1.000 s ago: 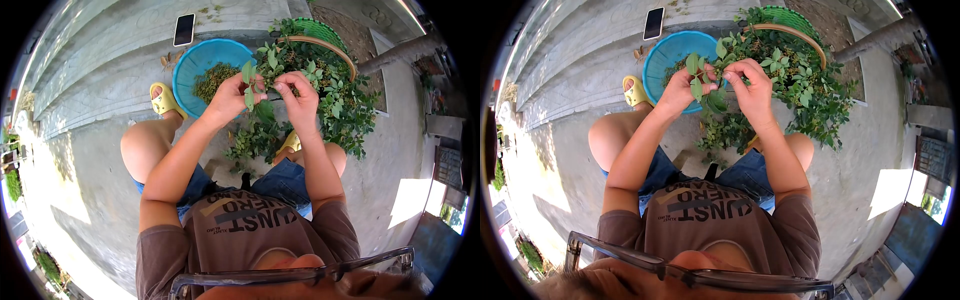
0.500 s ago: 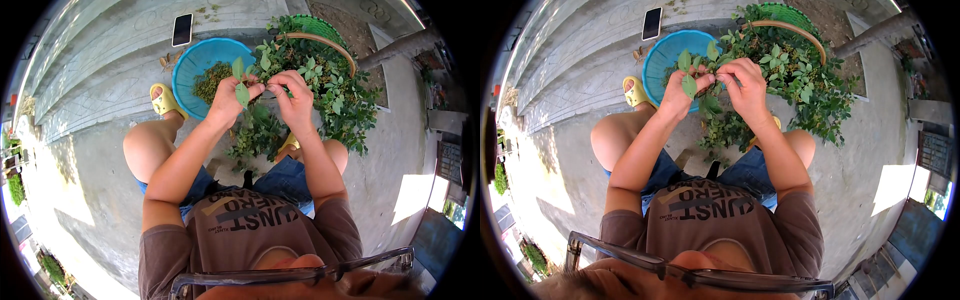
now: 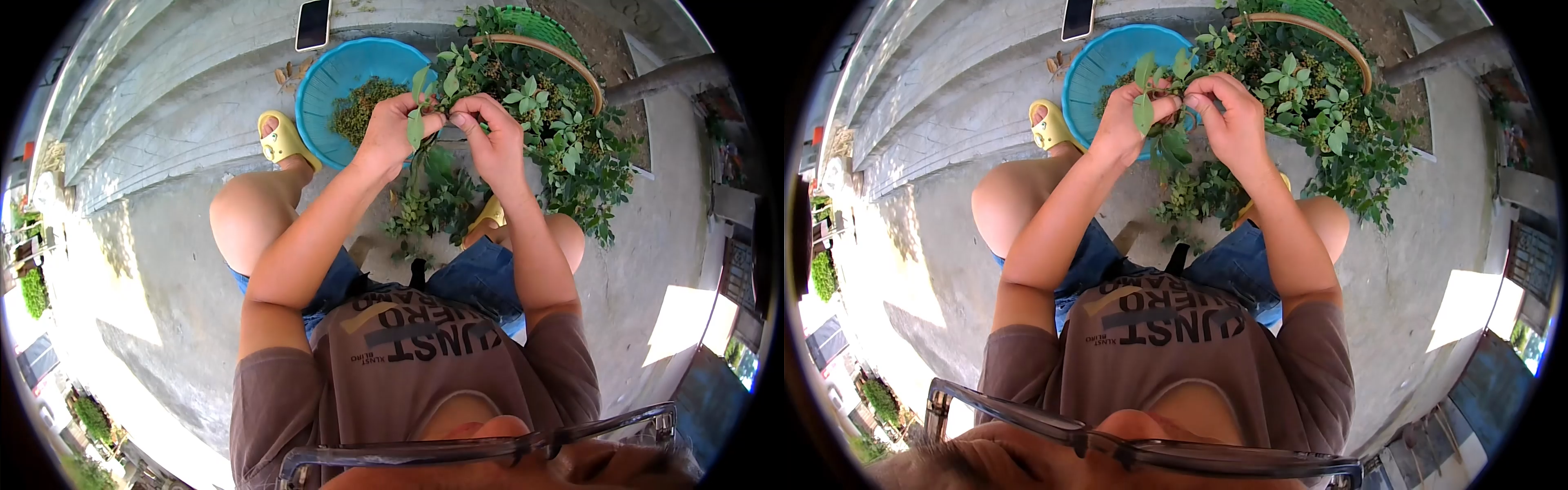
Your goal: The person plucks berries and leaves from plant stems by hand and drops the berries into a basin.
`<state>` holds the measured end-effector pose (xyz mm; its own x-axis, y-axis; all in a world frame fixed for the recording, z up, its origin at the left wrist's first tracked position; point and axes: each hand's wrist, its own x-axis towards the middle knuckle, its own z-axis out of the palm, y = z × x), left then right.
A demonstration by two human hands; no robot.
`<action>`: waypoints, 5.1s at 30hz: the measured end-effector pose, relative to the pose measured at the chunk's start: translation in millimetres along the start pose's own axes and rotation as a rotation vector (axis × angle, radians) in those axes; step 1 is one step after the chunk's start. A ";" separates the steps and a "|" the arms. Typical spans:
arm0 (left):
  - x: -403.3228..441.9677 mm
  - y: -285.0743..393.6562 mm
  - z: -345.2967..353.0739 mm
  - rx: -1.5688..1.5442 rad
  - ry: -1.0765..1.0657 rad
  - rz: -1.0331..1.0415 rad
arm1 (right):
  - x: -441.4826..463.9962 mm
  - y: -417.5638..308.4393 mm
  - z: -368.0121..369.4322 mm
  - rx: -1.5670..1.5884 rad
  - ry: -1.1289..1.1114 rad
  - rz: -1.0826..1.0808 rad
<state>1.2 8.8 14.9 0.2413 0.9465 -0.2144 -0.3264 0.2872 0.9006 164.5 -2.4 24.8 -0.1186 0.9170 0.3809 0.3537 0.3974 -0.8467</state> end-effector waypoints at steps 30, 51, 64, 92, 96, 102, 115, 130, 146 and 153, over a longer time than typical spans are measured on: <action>-0.9 15.8 -24.6 -0.357 -0.302 -0.205 | 12.2 7.4 0.3 -0.070 0.135 -0.174; -3.0 23.6 -18.1 -0.274 -0.200 -0.260 | 17.2 -4.3 -4.6 -0.384 0.086 -0.534; -5.5 22.7 -17.1 -0.269 -0.160 -0.332 | 15.5 -4.4 -6.9 -0.373 0.110 -0.572; -6.2 14.8 -14.5 -0.195 -0.139 -0.161 | 16.0 -1.8 -1.6 -0.384 0.109 -0.527; -5.6 12.1 -17.4 -0.163 -0.117 -0.138 | 16.8 -2.4 -0.4 -0.411 0.115 -0.546; -1.7 10.6 -25.7 -0.136 -0.066 -0.178 | 17.2 2.6 2.8 -0.319 0.156 -0.427; 48.6 -14.9 -93.5 1.343 0.451 0.452 | 13.8 18.6 7.1 0.229 0.122 0.192; 4.7 15.1 -14.5 0.012 -0.076 -0.060 | 18.8 -4.7 6.9 -0.299 0.142 -0.282; 10.8 -3.5 -19.6 0.367 0.079 0.320 | 12.6 0.2 8.7 0.073 0.090 0.053; 2.3 10.2 -7.9 0.663 0.132 0.511 | 13.6 9.0 7.9 0.539 0.019 0.326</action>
<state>-8.8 15.0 20.6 0.0881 0.9577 0.2739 0.2470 -0.2874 0.9254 158.8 13.9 19.4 -0.0651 0.9951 0.0741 -0.1491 0.0637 -0.9868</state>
